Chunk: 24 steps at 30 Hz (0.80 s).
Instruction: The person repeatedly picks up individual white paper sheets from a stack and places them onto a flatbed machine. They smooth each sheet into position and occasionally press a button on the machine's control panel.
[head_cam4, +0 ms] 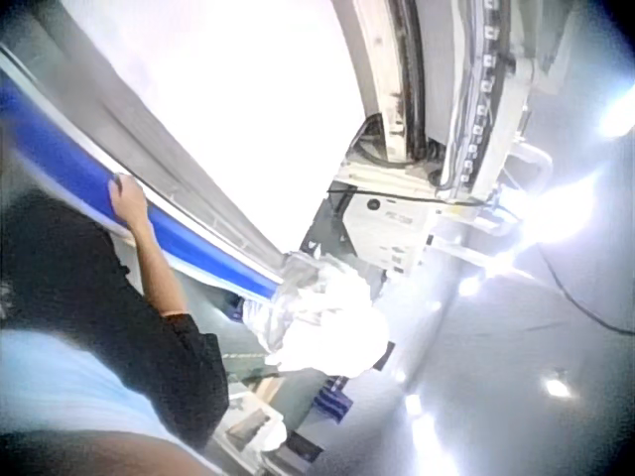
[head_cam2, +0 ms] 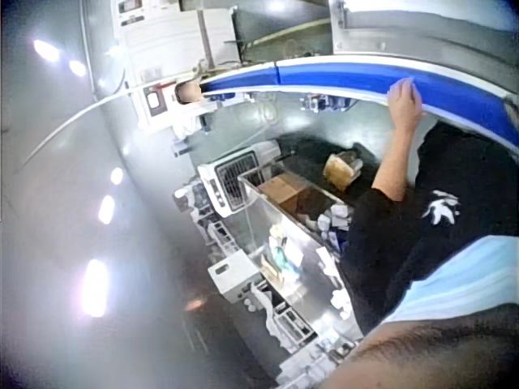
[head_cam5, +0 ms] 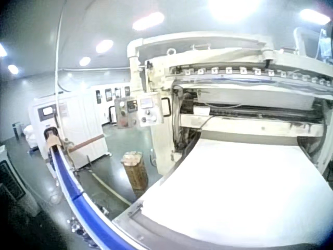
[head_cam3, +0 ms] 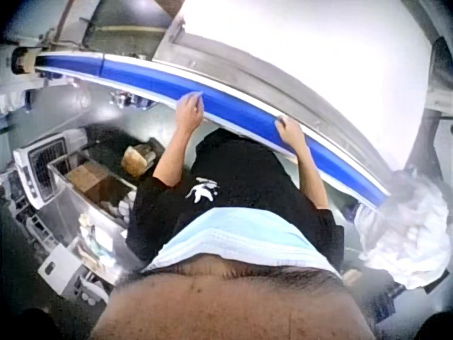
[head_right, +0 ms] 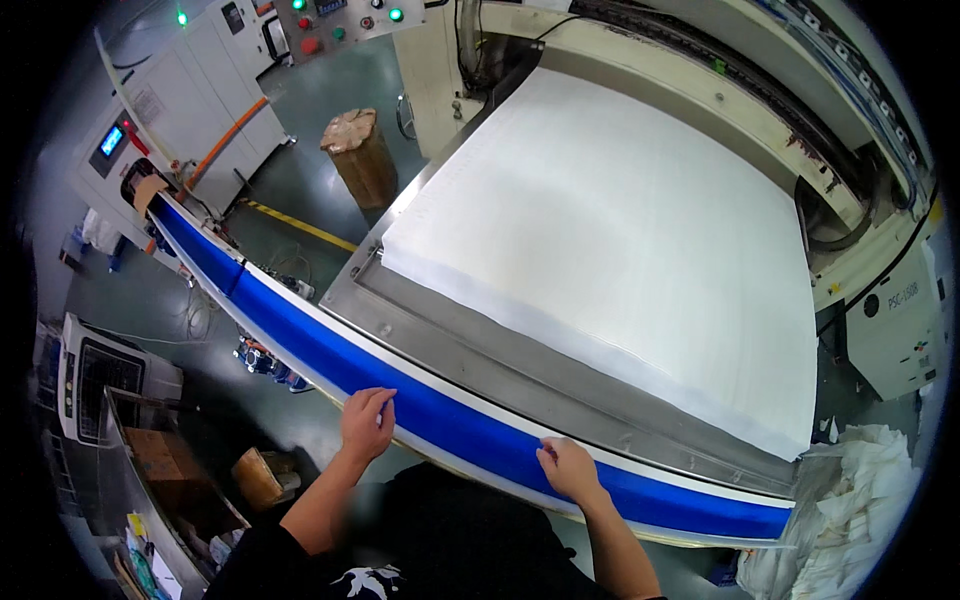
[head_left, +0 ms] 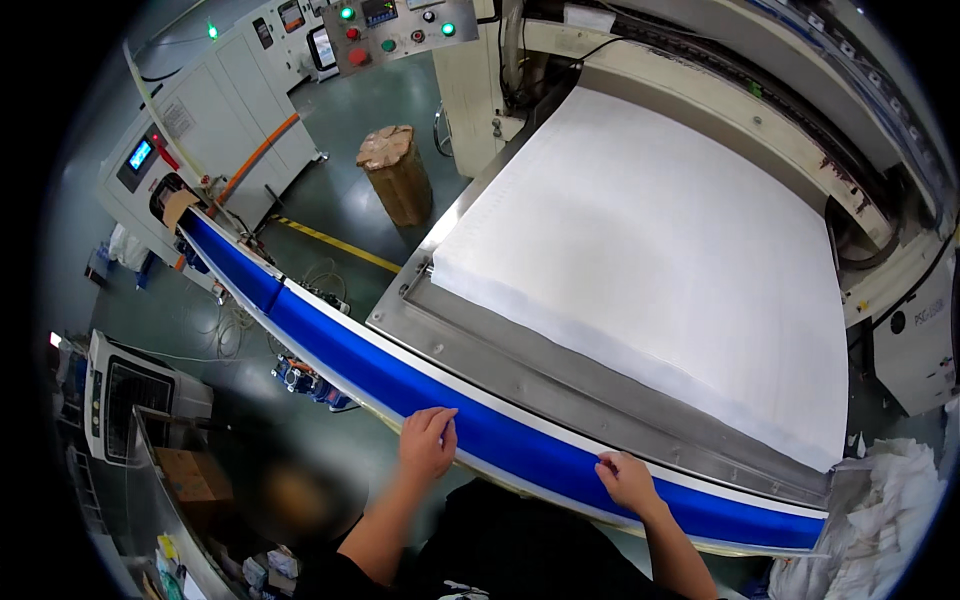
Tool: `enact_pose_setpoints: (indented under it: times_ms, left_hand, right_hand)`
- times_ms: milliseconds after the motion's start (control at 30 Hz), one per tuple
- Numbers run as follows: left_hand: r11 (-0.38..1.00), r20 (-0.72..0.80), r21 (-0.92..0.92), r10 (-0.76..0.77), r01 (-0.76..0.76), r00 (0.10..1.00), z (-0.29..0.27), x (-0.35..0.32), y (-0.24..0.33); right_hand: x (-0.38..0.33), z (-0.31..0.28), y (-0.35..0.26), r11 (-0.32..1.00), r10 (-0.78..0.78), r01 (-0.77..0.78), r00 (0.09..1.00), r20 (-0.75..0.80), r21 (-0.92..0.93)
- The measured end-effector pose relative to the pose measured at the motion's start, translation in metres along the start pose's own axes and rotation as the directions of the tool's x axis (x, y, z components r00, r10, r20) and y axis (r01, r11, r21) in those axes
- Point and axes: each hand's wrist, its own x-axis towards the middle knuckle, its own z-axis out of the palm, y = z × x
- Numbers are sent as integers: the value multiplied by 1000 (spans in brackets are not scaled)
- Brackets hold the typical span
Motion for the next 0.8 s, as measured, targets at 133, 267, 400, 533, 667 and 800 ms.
enact_pose_setpoints:
  times_ms: [133,267,400,533,667,800]
  left_hand:
    - [991,88,-75,-103,109,991,30,13,-16]
    - [987,163,-117,-90,110,982,31,13,-16]
    - [989,204,-93,-94,115,974,33,19,-19]
    - [980,306,-78,-152,184,940,33,16,-23]
    - [979,319,-66,-162,192,934,36,17,-24]
    - [977,383,-59,-169,207,908,37,22,-25]
  right_hand:
    - [68,-1,-16,1000,2,-3,1000,-26,-18]
    - [154,8,-50,992,-128,128,991,-30,1]
    - [259,17,-90,983,-162,167,984,76,-73]
    - [359,31,-138,972,-229,230,973,32,-37]
    - [416,43,-161,970,-244,244,970,22,9]
    - [434,47,-166,978,-204,205,978,39,-29]
